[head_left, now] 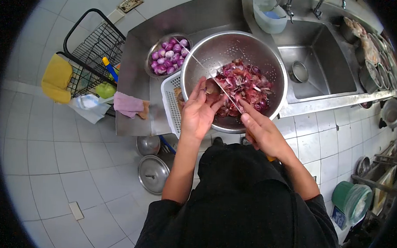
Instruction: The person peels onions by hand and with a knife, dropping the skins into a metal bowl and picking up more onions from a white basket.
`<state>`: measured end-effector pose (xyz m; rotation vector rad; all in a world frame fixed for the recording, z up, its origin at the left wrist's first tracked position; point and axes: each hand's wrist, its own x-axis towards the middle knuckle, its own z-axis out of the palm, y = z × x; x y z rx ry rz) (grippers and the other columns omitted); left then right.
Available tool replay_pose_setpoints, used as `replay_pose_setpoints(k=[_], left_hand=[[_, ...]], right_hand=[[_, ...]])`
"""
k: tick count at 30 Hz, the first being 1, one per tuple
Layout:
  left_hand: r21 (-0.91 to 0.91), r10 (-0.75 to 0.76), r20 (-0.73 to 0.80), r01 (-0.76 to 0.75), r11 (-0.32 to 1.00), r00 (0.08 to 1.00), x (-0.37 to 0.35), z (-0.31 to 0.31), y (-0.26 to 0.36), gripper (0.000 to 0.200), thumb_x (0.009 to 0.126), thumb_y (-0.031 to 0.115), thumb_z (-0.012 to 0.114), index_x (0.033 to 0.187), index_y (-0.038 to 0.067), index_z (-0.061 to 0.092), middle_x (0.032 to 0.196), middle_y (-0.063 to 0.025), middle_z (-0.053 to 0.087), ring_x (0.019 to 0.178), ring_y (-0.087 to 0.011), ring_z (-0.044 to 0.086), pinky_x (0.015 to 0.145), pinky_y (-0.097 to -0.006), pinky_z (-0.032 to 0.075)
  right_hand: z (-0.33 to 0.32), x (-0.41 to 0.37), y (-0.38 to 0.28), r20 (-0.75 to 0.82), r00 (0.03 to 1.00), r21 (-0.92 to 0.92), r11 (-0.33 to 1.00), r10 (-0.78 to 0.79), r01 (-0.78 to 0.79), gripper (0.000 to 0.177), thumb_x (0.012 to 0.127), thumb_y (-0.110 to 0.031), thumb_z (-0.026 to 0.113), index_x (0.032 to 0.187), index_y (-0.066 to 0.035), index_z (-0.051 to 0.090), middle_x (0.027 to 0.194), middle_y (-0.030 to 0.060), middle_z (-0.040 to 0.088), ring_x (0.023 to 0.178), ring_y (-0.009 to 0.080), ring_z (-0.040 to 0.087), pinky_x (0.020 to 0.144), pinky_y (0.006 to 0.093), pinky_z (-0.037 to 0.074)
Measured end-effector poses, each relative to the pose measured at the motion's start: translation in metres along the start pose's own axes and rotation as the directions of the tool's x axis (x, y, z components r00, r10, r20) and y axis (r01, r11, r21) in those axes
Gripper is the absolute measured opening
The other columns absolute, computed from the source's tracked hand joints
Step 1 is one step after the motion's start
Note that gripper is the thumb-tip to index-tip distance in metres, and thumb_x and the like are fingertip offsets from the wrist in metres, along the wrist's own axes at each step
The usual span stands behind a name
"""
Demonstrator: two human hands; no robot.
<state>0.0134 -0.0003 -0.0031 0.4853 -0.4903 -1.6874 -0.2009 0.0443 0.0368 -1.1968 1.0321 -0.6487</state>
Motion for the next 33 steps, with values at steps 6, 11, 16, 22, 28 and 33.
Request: replay_pose_setpoints(k=[6, 11, 16, 22, 28, 33], left_hand=[[-0.099, -0.024, 0.009, 0.025, 0.995, 1.000, 0.000, -0.008, -0.002, 0.038, 0.099, 0.013, 0.056, 0.136, 0.007, 0.050, 0.132, -0.0136, 0.057, 0.128, -0.0299, 0.051, 0.109, -0.0444, 0.044], [0.051, 0.006, -0.038, -0.004, 0.999, 0.999, 0.001, -0.019, -0.001, 0.037, 0.100, 0.016, 0.053, 0.136, 0.006, 0.050, 0.135, -0.0150, 0.055, 0.130, -0.0313, 0.050, 0.109, -0.0431, 0.044], [-0.016, -0.016, -0.008, 0.016, 1.000, 1.000, -0.002, -0.017, 0.003, 0.038, 0.100, 0.013, 0.052, 0.136, 0.002, 0.049, 0.138, -0.0166, 0.053, 0.132, -0.0324, 0.049, 0.109, -0.0435, 0.044], [0.104, 0.070, -0.001, -0.069, 0.992, 0.998, -0.003, -0.007, -0.003, 0.037, 0.098, 0.008, 0.056, 0.133, 0.000, 0.050, 0.132, -0.0150, 0.056, 0.131, -0.0342, 0.050, 0.109, -0.0443, 0.044], [0.224, 0.115, -0.083, -0.094, 0.970, 0.990, -0.004, -0.001, -0.002, 0.033, 0.095, 0.006, 0.059, 0.127, -0.002, 0.053, 0.123, -0.0166, 0.061, 0.119, -0.0349, 0.060, 0.103, -0.0438, 0.051], [0.269, 0.155, -0.107, -0.122, 0.955, 0.982, -0.008, 0.009, -0.002, 0.032, 0.093, 0.003, 0.062, 0.123, -0.005, 0.054, 0.119, -0.0156, 0.062, 0.114, -0.0312, 0.063, 0.101, -0.0408, 0.052]], right_hand=[[0.009, 0.003, 0.006, -0.027, 0.993, -0.188, 0.976, -0.118, 0.111, 0.064, 0.102, -0.042, 0.047, 0.147, 0.002, 0.037, 0.107, 0.0254, 0.064, 0.105, 0.0323, 0.063, 0.096, 0.0367, 0.044], [0.012, -0.002, 0.003, -0.047, 0.984, -0.271, 0.950, -0.172, 0.153, 0.063, 0.102, -0.041, 0.046, 0.145, 0.003, 0.038, 0.121, 0.0324, 0.060, 0.119, 0.0416, 0.058, 0.102, 0.0390, 0.042], [0.011, -0.008, -0.010, -0.033, 0.997, -0.290, 0.955, -0.071, 0.059, 0.062, 0.102, -0.040, 0.045, 0.145, 0.003, 0.037, 0.116, 0.0329, 0.062, 0.113, 0.0449, 0.060, 0.099, 0.0422, 0.044], [0.012, -0.006, 0.003, -0.053, 0.971, -0.336, 0.920, -0.231, 0.201, 0.061, 0.102, -0.039, 0.046, 0.146, 0.002, 0.036, 0.108, 0.0336, 0.063, 0.105, 0.0478, 0.062, 0.093, 0.0453, 0.047], [0.012, -0.009, 0.009, -0.064, 0.953, -0.469, 0.852, -0.295, 0.232, 0.061, 0.100, -0.037, 0.050, 0.146, 0.001, 0.035, 0.096, 0.0317, 0.066, 0.096, 0.0479, 0.064, 0.087, 0.0476, 0.049], [0.018, -0.009, 0.009, -0.083, 0.941, -0.508, 0.827, -0.327, 0.242, 0.064, 0.099, -0.033, 0.052, 0.147, 0.003, 0.031, 0.078, 0.0277, 0.066, 0.077, 0.0476, 0.064, 0.074, 0.0517, 0.050]])
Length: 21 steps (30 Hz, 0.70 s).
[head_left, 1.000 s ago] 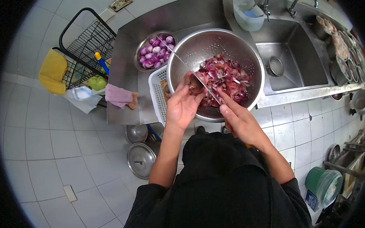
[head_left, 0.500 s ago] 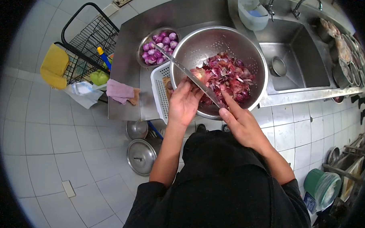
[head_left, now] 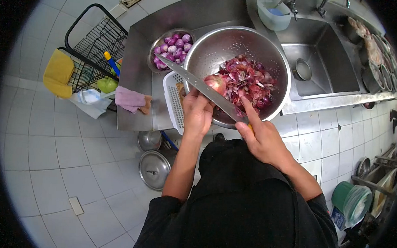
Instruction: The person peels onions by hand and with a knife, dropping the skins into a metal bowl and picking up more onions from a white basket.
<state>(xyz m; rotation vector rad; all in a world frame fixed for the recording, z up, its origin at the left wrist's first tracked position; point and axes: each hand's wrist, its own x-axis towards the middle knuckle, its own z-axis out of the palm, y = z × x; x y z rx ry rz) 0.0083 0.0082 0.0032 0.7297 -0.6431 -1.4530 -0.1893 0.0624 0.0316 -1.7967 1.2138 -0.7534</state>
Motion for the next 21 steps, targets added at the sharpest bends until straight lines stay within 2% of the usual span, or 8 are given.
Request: replay_pose_setpoints(k=[4, 7, 10, 16, 19, 21], left_hand=[[0.052, 0.065, 0.023, -0.066, 0.996, 0.998, -0.002, 0.001, -0.009, 0.034, 0.090, 0.002, 0.064, 0.123, -0.005, 0.055, 0.115, -0.0124, 0.063, 0.106, -0.0228, 0.064, 0.097, -0.0350, 0.051], [0.072, 0.039, -0.016, -0.038, 0.997, 0.999, -0.002, -0.002, -0.009, 0.036, 0.088, -0.001, 0.065, 0.122, -0.005, 0.056, 0.113, -0.0104, 0.064, 0.103, -0.0188, 0.063, 0.095, -0.0328, 0.050], [0.105, 0.062, 0.041, -0.066, 0.992, 0.997, -0.003, 0.003, -0.009, 0.036, 0.086, -0.003, 0.064, 0.121, -0.005, 0.056, 0.113, -0.0104, 0.064, 0.105, -0.0189, 0.063, 0.095, -0.0327, 0.050], [0.107, 0.108, 0.091, -0.117, 0.987, 0.990, 0.001, -0.002, -0.011, 0.036, 0.086, -0.005, 0.062, 0.122, -0.005, 0.056, 0.114, -0.0118, 0.064, 0.105, -0.0180, 0.063, 0.095, -0.0315, 0.050], [0.069, 0.096, 0.079, -0.102, 0.992, 0.992, 0.003, -0.010, -0.013, 0.035, 0.087, -0.005, 0.061, 0.122, -0.005, 0.056, 0.115, -0.0123, 0.064, 0.107, -0.0183, 0.062, 0.094, -0.0310, 0.050], [0.114, 0.099, 0.049, -0.104, 0.988, 0.994, 0.004, -0.011, -0.013, 0.035, 0.088, -0.005, 0.060, 0.123, -0.006, 0.055, 0.116, -0.0126, 0.064, 0.107, -0.0185, 0.062, 0.094, -0.0311, 0.051]], right_hand=[[0.008, 0.007, 0.001, -0.065, 0.996, -0.097, 0.993, -0.069, 0.062, 0.065, 0.099, -0.031, 0.053, 0.147, 0.006, 0.029, 0.071, 0.0258, 0.064, 0.066, 0.0456, 0.063, 0.064, 0.0526, 0.049], [0.010, 0.013, 0.001, -0.068, 0.995, -0.158, 0.985, -0.079, 0.067, 0.067, 0.098, -0.031, 0.054, 0.147, 0.006, 0.028, 0.069, 0.0257, 0.063, 0.062, 0.0444, 0.063, 0.060, 0.0513, 0.049], [0.013, 0.021, 0.005, -0.124, 0.979, -0.166, 0.976, -0.161, 0.140, 0.067, 0.098, -0.032, 0.054, 0.147, 0.006, 0.028, 0.066, 0.0255, 0.062, 0.060, 0.0445, 0.062, 0.058, 0.0511, 0.049], [0.010, 0.044, -0.002, -0.044, 0.991, -0.151, 0.982, -0.124, 0.116, 0.065, 0.099, -0.035, 0.050, 0.149, 0.002, 0.029, 0.064, 0.0246, 0.061, 0.061, 0.0448, 0.062, 0.060, 0.0528, 0.048], [0.012, 0.054, -0.005, -0.046, 0.991, -0.157, 0.981, -0.126, 0.117, 0.063, 0.100, -0.035, 0.049, 0.148, 0.001, 0.030, 0.064, 0.0250, 0.061, 0.062, 0.0455, 0.062, 0.063, 0.0539, 0.049], [0.014, 0.057, -0.006, -0.046, 0.990, -0.152, 0.981, -0.130, 0.121, 0.063, 0.100, -0.036, 0.049, 0.148, 0.000, 0.031, 0.065, 0.0257, 0.061, 0.064, 0.0464, 0.062, 0.064, 0.0542, 0.049]])
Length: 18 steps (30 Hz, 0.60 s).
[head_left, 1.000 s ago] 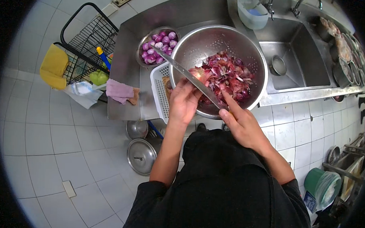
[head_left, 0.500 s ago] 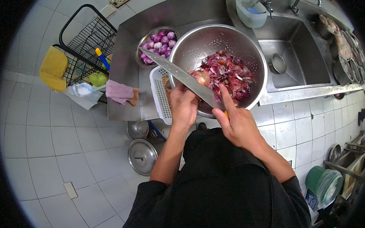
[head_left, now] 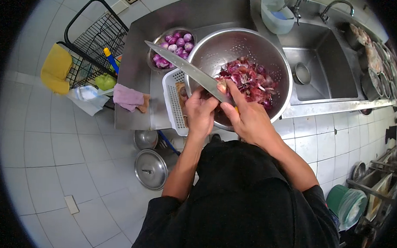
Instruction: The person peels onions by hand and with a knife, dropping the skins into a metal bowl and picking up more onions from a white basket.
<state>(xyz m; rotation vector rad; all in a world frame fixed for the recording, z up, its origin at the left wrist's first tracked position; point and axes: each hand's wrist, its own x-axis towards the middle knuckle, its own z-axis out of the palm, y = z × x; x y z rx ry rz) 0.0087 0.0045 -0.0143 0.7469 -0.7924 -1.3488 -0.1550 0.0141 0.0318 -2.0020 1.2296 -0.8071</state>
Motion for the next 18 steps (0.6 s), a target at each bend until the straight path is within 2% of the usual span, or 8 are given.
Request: replay_pose_setpoints(k=[1, 4, 7, 10, 12, 13, 16, 18], left_hand=[[0.019, 0.002, -0.019, -0.002, 1.000, 1.000, 0.000, 0.000, -0.001, 0.035, 0.088, -0.005, 0.060, 0.123, -0.006, 0.055, 0.116, -0.0127, 0.064, 0.107, -0.0186, 0.062, 0.094, -0.0311, 0.051], [-0.083, 0.024, 0.034, -0.021, 0.996, 0.999, -0.004, -0.001, -0.002, 0.038, 0.087, -0.006, 0.059, 0.125, -0.008, 0.053, 0.116, -0.0131, 0.064, 0.108, -0.0195, 0.062, 0.097, -0.0325, 0.050], [-0.035, 0.035, 0.043, -0.033, 0.999, 0.998, -0.003, -0.004, -0.003, 0.045, 0.087, -0.005, 0.059, 0.131, -0.009, 0.049, 0.119, -0.0144, 0.063, 0.111, -0.0206, 0.061, 0.100, -0.0348, 0.048], [-0.036, -0.029, 0.052, 0.031, 0.999, 0.998, 0.002, -0.014, 0.003, 0.051, 0.087, -0.004, 0.059, 0.136, -0.010, 0.045, 0.122, -0.0157, 0.062, 0.115, -0.0215, 0.060, 0.103, -0.0354, 0.047], [-0.093, -0.083, 0.082, 0.090, 0.992, 0.993, 0.003, -0.019, 0.010, 0.053, 0.088, -0.001, 0.059, 0.138, -0.010, 0.043, 0.123, -0.0160, 0.061, 0.116, -0.0215, 0.060, 0.103, -0.0353, 0.046], [-0.122, -0.108, 0.100, 0.120, 0.985, 0.989, 0.004, -0.018, 0.012, 0.054, 0.088, 0.001, 0.060, 0.138, -0.010, 0.043, 0.124, -0.0162, 0.061, 0.116, -0.0216, 0.059, 0.104, -0.0352, 0.046], [-0.116, -0.174, 0.001, 0.173, 0.978, 0.985, 0.006, -0.002, 0.018, 0.052, 0.087, 0.001, 0.063, 0.135, -0.010, 0.046, 0.123, -0.0149, 0.062, 0.113, -0.0192, 0.061, 0.101, -0.0330, 0.048], [0.036, -0.147, -0.060, 0.150, 0.988, 0.987, 0.009, 0.003, 0.015, 0.050, 0.086, -0.001, 0.066, 0.132, -0.010, 0.049, 0.122, -0.0139, 0.062, 0.110, -0.0175, 0.061, 0.098, -0.0313, 0.049]], right_hand=[[0.001, 0.001, 0.001, 0.004, 1.000, 0.000, 1.000, -0.004, 0.004, 0.063, 0.100, -0.036, 0.049, 0.147, 0.000, 0.031, 0.065, 0.0261, 0.061, 0.065, 0.0469, 0.062, 0.065, 0.0543, 0.049], [0.007, 0.011, 0.009, 0.001, 0.999, -0.071, 0.997, -0.033, 0.033, 0.063, 0.100, -0.037, 0.049, 0.148, -0.001, 0.030, 0.067, 0.0269, 0.062, 0.066, 0.0480, 0.062, 0.064, 0.0552, 0.048], [-0.005, 0.015, 0.000, 0.102, 0.992, -0.039, 0.997, 0.076, -0.072, 0.062, 0.099, -0.039, 0.049, 0.146, 0.000, 0.035, 0.081, 0.0309, 0.065, 0.080, 0.0484, 0.065, 0.074, 0.0522, 0.051], [-0.002, 0.022, 0.015, 0.106, 0.986, 0.303, 0.941, 0.125, -0.152, 0.062, 0.100, -0.041, 0.050, 0.142, 0.003, 0.043, 0.109, 0.0326, 0.065, 0.105, 0.0432, 0.065, 0.092, 0.0438, 0.049], [-0.004, 0.025, 0.018, 0.180, 0.969, 0.477, 0.846, 0.170, -0.237, 0.061, 0.100, -0.042, 0.051, 0.138, 0.006, 0.048, 0.132, 0.0285, 0.057, 0.127, 0.0348, 0.055, 0.106, 0.0351, 0.039], [-0.006, 0.026, 0.018, 0.187, 0.968, 0.488, 0.839, 0.170, -0.242, 0.061, 0.101, -0.041, 0.051, 0.138, 0.007, 0.048, 0.134, 0.0276, 0.056, 0.128, 0.0334, 0.054, 0.107, 0.0342, 0.039], [-0.006, 0.029, 0.019, 0.178, 0.964, 0.418, 0.872, 0.197, -0.255, 0.058, 0.101, -0.040, 0.051, 0.138, 0.004, 0.049, 0.129, 0.0262, 0.060, 0.124, 0.0328, 0.057, 0.105, 0.0349, 0.040], [-0.005, 0.028, 0.019, 0.176, 0.965, 0.408, 0.878, 0.193, -0.250, 0.055, 0.101, -0.039, 0.050, 0.138, 0.002, 0.050, 0.124, 0.0250, 0.062, 0.118, 0.0323, 0.059, 0.101, 0.0355, 0.041]])
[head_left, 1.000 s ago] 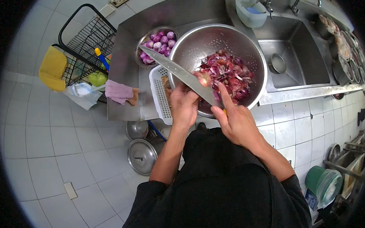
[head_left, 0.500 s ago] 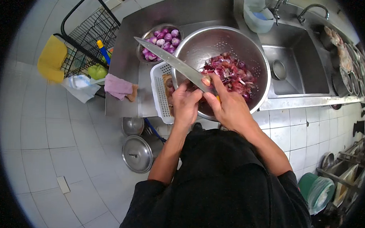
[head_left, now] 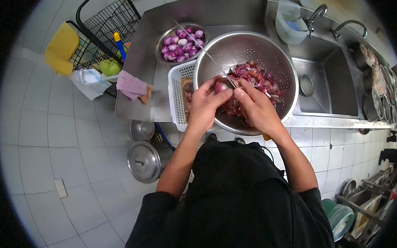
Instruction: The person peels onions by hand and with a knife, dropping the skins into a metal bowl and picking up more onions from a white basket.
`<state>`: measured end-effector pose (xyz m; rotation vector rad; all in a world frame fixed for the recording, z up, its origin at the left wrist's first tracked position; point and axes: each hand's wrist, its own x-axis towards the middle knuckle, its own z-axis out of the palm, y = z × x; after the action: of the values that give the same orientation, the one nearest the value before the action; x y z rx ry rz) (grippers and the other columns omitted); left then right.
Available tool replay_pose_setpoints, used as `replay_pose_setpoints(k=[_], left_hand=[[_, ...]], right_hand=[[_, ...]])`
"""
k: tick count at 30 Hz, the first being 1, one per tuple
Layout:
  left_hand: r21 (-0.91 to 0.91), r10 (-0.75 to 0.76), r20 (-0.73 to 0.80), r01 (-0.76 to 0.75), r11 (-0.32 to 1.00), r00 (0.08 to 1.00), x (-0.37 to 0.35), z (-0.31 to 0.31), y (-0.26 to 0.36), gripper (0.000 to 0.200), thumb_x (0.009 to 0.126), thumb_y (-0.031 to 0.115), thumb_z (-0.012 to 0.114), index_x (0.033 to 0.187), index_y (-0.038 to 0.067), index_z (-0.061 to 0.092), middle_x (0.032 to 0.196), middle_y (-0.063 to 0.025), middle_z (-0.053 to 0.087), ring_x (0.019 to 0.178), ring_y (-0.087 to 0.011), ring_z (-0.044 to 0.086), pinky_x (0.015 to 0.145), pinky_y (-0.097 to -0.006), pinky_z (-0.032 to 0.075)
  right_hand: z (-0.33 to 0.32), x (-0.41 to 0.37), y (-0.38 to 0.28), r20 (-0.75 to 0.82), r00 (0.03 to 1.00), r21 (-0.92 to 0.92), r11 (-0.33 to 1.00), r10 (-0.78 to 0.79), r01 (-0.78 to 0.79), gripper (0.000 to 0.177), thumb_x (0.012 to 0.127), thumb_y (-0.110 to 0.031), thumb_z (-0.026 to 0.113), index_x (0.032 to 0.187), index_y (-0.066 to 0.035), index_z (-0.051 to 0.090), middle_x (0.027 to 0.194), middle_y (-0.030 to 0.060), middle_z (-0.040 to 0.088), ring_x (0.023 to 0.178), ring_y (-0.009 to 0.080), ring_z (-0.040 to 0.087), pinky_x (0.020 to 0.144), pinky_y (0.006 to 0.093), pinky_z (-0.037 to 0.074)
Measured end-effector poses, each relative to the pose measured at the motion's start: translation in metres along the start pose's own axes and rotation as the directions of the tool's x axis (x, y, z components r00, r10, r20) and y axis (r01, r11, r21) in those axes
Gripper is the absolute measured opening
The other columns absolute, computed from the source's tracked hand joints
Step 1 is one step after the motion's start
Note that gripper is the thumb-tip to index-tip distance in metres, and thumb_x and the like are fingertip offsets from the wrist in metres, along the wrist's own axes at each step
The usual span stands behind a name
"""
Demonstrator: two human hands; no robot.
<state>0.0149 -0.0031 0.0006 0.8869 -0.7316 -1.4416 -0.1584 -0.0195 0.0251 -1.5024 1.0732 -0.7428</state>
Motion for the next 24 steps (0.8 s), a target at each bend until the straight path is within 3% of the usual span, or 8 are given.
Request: replay_pose_setpoints(k=[4, 6, 7, 11, 13, 14, 19, 24], left_hand=[[0.135, 0.021, -0.120, -0.005, 0.991, 0.993, 0.002, 0.002, 0.001, 0.047, 0.083, -0.007, 0.068, 0.128, -0.010, 0.054, 0.118, -0.0122, 0.064, 0.103, -0.0153, 0.063, 0.093, -0.0281, 0.052], [0.107, 0.041, -0.105, -0.030, 0.994, 0.994, 0.002, -0.002, 0.000, 0.048, 0.083, -0.009, 0.067, 0.128, -0.011, 0.053, 0.116, -0.0124, 0.064, 0.102, -0.0168, 0.063, 0.093, -0.0288, 0.052], [0.092, 0.052, -0.095, -0.043, 0.995, 0.994, 0.002, -0.004, 0.000, 0.048, 0.082, -0.009, 0.066, 0.128, -0.011, 0.053, 0.115, -0.0125, 0.064, 0.101, -0.0175, 0.064, 0.094, -0.0291, 0.052], [-0.003, 0.037, -0.017, -0.037, 0.999, 0.999, -0.006, -0.012, 0.004, 0.049, 0.084, -0.010, 0.062, 0.131, -0.011, 0.050, 0.120, -0.0169, 0.061, 0.109, -0.0239, 0.062, 0.098, -0.0366, 0.051], [0.007, 0.068, 0.058, -0.069, 0.998, 0.996, -0.013, -0.018, 0.008, 0.048, 0.087, -0.008, 0.057, 0.134, -0.010, 0.047, 0.123, -0.0209, 0.060, 0.114, -0.0312, 0.061, 0.103, -0.0478, 0.049], [-0.056, 0.039, 0.079, -0.035, 0.998, 0.996, -0.013, -0.019, 0.011, 0.049, 0.087, -0.008, 0.057, 0.135, -0.009, 0.047, 0.125, -0.0201, 0.058, 0.116, -0.0298, 0.060, 0.102, -0.0456, 0.049], [-0.276, -0.014, 0.127, 0.049, 0.960, 0.992, -0.012, -0.023, 0.013, 0.054, 0.088, -0.006, 0.057, 0.140, -0.004, 0.041, 0.130, -0.0181, 0.055, 0.118, -0.0290, 0.059, 0.102, -0.0447, 0.050], [-0.182, 0.042, 0.032, -0.036, 0.983, 0.999, -0.014, -0.023, 0.009, 0.057, 0.090, -0.003, 0.058, 0.142, -0.003, 0.037, 0.130, -0.0183, 0.055, 0.116, -0.0276, 0.060, 0.099, -0.0433, 0.052]], right_hand=[[-0.005, -0.002, -0.006, 0.071, 0.997, 0.078, 0.997, 0.017, -0.023, 0.052, 0.102, -0.040, 0.049, 0.138, -0.002, 0.052, 0.089, 0.0165, 0.067, 0.079, 0.0239, 0.065, 0.070, 0.0322, 0.049], [-0.016, -0.003, -0.019, 0.205, 0.963, 0.252, 0.942, 0.173, -0.223, 0.051, 0.103, -0.040, 0.047, 0.139, -0.004, 0.051, 0.069, 0.0084, 0.060, 0.055, 0.0157, 0.057, 0.050, 0.0274, 0.044], [-0.014, -0.005, -0.024, 0.201, 0.954, 0.349, 0.893, 0.224, -0.283, 0.047, 0.103, -0.042, 0.046, 0.130, -0.005, 0.057, 0.057, -0.0016, 0.043, 0.042, 0.0070, 0.038, 0.038, 0.0229, 0.027], [-0.025, 0.004, -0.013, 0.161, 0.955, 0.333, 0.897, 0.251, -0.292, 0.040, 0.103, -0.045, 0.045, 0.102, -0.007, 0.058, 0.057, 0.0004, 0.045, 0.042, 0.0092, 0.040, 0.038, 0.0245, 0.032], [-0.035, 0.011, -0.002, 0.137, 0.952, 0.392, 0.867, 0.276, -0.307, 0.039, 0.103, -0.045, 0.044, 0.102, -0.008, 0.057, 0.057, 0.0013, 0.047, 0.042, 0.0101, 0.041, 0.038, 0.0250, 0.031], [-0.038, 0.013, 0.000, 0.146, 0.940, 0.417, 0.843, 0.307, -0.340, 0.039, 0.103, -0.045, 0.044, 0.103, -0.008, 0.057, 0.057, 0.0015, 0.047, 0.041, 0.0104, 0.041, 0.038, 0.0252, 0.032], [-0.038, 0.020, 0.003, 0.153, 0.936, 0.316, 0.882, 0.316, -0.350, 0.046, 0.104, -0.045, 0.043, 0.125, -0.006, 0.053, 0.057, 0.0013, 0.047, 0.041, 0.0109, 0.041, 0.039, 0.0258, 0.033], [-0.028, 0.010, 0.001, 0.042, 0.968, 0.219, 0.943, 0.247, -0.250, 0.061, 0.103, -0.045, 0.042, 0.149, -0.005, 0.037, 0.058, 0.0010, 0.046, 0.043, 0.0104, 0.042, 0.041, 0.0256, 0.034]])
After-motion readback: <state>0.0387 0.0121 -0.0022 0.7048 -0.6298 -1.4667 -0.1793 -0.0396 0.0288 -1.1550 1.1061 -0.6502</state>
